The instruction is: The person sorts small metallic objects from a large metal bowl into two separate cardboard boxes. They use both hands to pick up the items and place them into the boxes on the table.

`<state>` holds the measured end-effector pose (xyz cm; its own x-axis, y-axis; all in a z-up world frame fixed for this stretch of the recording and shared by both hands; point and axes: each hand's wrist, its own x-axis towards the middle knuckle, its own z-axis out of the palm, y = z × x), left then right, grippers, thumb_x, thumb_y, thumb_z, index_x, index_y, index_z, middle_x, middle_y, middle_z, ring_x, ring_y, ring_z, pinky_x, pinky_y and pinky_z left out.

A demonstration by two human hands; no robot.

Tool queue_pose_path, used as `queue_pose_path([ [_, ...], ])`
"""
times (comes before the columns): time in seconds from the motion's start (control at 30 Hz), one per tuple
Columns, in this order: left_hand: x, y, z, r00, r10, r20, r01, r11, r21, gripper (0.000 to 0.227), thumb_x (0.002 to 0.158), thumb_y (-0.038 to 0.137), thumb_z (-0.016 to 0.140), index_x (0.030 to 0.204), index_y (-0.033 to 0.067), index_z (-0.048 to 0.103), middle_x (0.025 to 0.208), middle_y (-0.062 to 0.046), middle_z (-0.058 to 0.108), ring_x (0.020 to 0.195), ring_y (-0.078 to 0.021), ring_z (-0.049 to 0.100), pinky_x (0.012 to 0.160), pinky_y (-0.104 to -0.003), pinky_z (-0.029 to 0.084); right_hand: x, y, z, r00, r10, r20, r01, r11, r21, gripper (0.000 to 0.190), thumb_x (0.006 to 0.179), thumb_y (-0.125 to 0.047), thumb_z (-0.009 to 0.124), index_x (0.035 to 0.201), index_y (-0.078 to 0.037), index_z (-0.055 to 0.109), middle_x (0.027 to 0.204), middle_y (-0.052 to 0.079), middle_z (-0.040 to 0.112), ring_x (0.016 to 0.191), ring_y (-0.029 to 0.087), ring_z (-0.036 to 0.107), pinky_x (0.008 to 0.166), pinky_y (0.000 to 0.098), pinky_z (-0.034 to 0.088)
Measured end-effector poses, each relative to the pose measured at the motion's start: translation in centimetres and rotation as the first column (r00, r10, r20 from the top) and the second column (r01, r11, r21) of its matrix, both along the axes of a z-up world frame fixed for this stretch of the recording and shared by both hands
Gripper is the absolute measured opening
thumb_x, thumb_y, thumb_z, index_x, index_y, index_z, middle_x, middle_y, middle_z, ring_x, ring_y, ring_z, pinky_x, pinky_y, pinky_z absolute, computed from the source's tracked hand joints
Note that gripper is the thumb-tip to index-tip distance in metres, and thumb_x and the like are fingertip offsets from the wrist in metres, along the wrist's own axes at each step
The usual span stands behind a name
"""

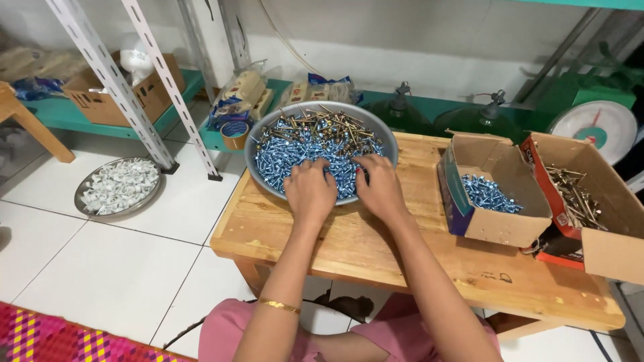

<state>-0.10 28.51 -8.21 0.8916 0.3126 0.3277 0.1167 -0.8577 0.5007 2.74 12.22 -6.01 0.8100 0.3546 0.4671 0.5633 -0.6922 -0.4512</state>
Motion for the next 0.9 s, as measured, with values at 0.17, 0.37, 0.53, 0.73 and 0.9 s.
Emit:
queue_pose_path([
  [0.17, -0.2, 0.1, -0.3, 1.0, -0.012, -0.018, 0.013, 1.0, 0.024, 0.028, 0.094, 0.032, 0.054, 0.113, 0.0243, 0.072, 0.107, -0.006, 0.072, 0.108, -0.0314, 0.068, 0.092, -0.05, 0.046, 0.2, 0.4, 0.1, 0.997, -0.039, -0.069, 0.035, 0.997, -0.064, 0.039, 0.093, -0.007, 0.054, 0.125, -0.014, 0.076, 0.122, 0.011, 0.069, 0.122, 0.032, 0.061, 0.107, 0.045, 0.049],
  [0.37, 0.0, 0.1, 0.0, 0.996, -0.04, -0.08, 0.04, 0.999, -0.006, 0.037, 0.094, 0.026, 0.05, 0.125, 0.0195, 0.069, 0.118, -0.011, 0.07, 0.114, -0.0347, 0.064, 0.095, -0.05, 0.045, 1.1, 0.6, -0.1, 0.992, -0.087, -0.089, 0.074, 0.987, -0.144, 0.044, 0.089, -0.001, 0.055, 0.128, -0.008, 0.075, 0.124, 0.016, 0.069, 0.119, 0.036, 0.063, 0.105, 0.046, 0.051],
  [0.53, 0.6, 0.3, -0.4, 0.986, -0.047, -0.159, 0.053, 0.998, 0.034, 0.045, 0.095, 0.029, 0.047, 0.134, 0.02, 0.067, 0.126, -0.011, 0.067, 0.117, -0.0347, 0.06, 0.095, -0.051, 0.044, 4.7, 0.8, -2.4, 0.987, -0.151, -0.056, 0.133, 0.959, -0.249, 0.041, 0.086, -0.009, 0.065, 0.125, -0.011, 0.077, 0.119, 0.017, 0.07, 0.11, 0.039, 0.067, 0.097, 0.0469, 0.054],
  [0.73, -0.6, 0.1, 2.1, 0.983, -0.061, -0.172, 0.057, 0.998, -0.026, 0.038, 0.096, 0.025, 0.049, 0.129, 0.0206, 0.068, 0.123, -0.01, 0.066, 0.119, -0.0355, 0.06, 0.096, -0.052, 0.044, 6.5, 1.0, -1.6, 0.958, -0.283, -0.049, 0.251, 0.907, -0.338, 0.04, 0.084, -0.001, 0.066, 0.12, -0.011, 0.079, 0.104, 0.02, 0.075, 0.096, 0.043, 0.074, 0.084, 0.0549, 0.06],
  [0.9, -1.0, 0.0, 2.7, 0.977, -0.083, -0.197, 0.074, 0.996, -0.054, 0.025, 0.096, 0.025, 0.053, 0.117, 0.0237, 0.067, 0.121, -0.008, 0.066, 0.119, -0.0356, 0.06, 0.096, -0.053, 0.043, 6.6, 1.4, -0.7, 0.97, -0.242, -0.027, 0.206, 0.873, -0.442, 0.042, 0.081, 0.0, 0.068, 0.119, -0.015, 0.08, 0.108, 0.018, 0.074, 0.098, 0.04, 0.074, 0.086, 0.0588, 0.059],
])
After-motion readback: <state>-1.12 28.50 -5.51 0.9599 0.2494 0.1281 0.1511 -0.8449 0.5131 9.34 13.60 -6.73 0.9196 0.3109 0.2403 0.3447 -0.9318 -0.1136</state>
